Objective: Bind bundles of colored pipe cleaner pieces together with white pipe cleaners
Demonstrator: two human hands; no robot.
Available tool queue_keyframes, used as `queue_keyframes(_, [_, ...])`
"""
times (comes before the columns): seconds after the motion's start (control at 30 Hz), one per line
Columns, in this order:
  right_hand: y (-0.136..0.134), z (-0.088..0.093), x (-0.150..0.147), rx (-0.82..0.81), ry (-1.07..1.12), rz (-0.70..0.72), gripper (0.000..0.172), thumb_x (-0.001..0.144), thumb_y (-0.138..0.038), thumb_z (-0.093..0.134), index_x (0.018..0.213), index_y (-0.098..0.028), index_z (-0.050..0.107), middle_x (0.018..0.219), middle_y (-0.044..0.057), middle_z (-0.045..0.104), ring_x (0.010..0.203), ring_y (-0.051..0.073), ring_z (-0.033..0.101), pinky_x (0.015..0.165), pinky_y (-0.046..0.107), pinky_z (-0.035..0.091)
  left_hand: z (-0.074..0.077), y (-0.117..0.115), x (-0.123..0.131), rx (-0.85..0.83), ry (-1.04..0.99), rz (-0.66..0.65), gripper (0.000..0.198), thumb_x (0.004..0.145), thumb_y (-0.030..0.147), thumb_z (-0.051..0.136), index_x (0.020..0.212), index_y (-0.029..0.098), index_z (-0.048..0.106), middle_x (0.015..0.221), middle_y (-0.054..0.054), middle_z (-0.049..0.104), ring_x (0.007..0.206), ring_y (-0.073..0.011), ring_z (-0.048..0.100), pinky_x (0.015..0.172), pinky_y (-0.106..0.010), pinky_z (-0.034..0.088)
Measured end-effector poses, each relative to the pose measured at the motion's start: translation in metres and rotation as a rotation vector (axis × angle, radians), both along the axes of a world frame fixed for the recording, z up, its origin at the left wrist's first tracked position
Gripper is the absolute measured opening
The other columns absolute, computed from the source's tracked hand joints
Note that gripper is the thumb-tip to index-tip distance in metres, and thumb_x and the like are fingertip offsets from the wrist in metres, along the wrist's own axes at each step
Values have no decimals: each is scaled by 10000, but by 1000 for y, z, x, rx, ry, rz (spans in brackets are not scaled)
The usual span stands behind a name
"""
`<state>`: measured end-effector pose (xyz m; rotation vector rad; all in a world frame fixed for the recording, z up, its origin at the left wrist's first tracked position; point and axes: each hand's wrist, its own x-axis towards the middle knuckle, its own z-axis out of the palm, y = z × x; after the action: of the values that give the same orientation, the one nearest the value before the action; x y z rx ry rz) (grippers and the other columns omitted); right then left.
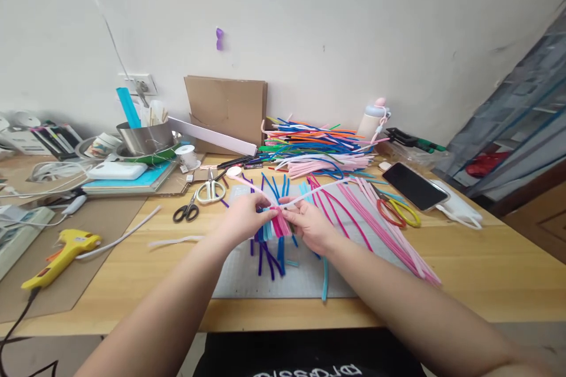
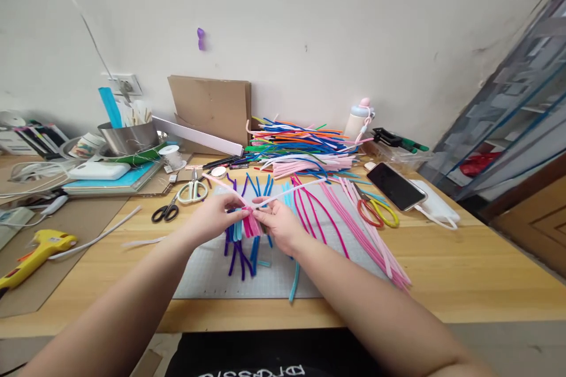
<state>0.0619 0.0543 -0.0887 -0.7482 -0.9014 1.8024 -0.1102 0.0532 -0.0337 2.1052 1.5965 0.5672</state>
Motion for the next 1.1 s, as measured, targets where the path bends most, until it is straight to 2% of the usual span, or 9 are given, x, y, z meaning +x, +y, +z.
queue_keyframes(0.17, [0,-12,1,-5,-137,43,458,616,-334,827,956,-167,571,678,-14,685,573,123,618,532,217,432,-25,4,0,-151,-238,-66,268,769,421,593,832,181,695,812,-36,696,767,-200,613,677,-279,435])
queue_keyframes(0.3, [-2,-13,5,-43,-271,131,364,670,-354,773,921,-147,611,699,15,692,570,127,633,567,244,483,-30,2,-5,-269,-361,-65,244,756,387,619,780,154,686,747,-32,669,709,-176,578,635,-266,412])
queue_keyframes(0.43, [4,-12,16,-41,-484,154,239,783,-286,616,980,-151,607,800,43,706,576,139,651,575,279,512,-32,4,-14,-517,-632,-26,271,720,405,669,769,138,673,705,-25,659,647,-150,566,615,-256,425])
queue_keyframes(0.5, [9,-13,22,127,-734,77,220,813,-237,547,998,-155,632,815,58,710,591,158,648,586,305,510,-33,5,-16,-571,-691,-5,271,720,404,681,770,137,684,709,-28,672,647,-144,570,617,-251,428])
queue_keyframes(0.6, [14,-13,28,491,-1048,-36,202,796,-181,563,931,-171,712,935,95,715,879,234,652,837,393,479,-31,4,-15,-620,-759,18,247,707,372,711,805,145,715,782,-41,713,702,-146,596,668,-247,441])
queue_keyframes(0.7, [11,-10,27,643,-1048,-81,161,806,-199,585,831,-197,744,963,93,705,1001,270,597,942,426,399,-29,1,-11,-681,-804,-8,205,704,347,721,788,160,729,751,-27,719,694,-147,608,704,-261,457])
queue_keyframes(0.77, [5,-8,23,541,-868,-60,162,826,-250,585,793,-211,739,870,65,702,926,246,606,882,392,424,-28,-1,-9,-701,-822,-55,189,716,341,714,787,167,732,769,-30,727,729,-162,629,748,-282,468])
queue_keyframes(0.93, [-13,-6,16,-88,-244,277,217,734,-355,704,838,-164,699,678,8,646,593,118,567,611,259,440,-30,-2,-9,-636,-840,-116,194,715,309,715,849,169,723,881,-43,735,874,-195,645,867,-321,455])
queue_keyframes(1.1, [-17,-4,13,-222,-137,347,239,687,-279,739,861,-129,672,680,12,649,559,94,578,594,231,439,-29,-1,-12,-622,-722,-192,158,753,305,680,821,165,711,793,-18,714,744,-155,625,754,-278,459])
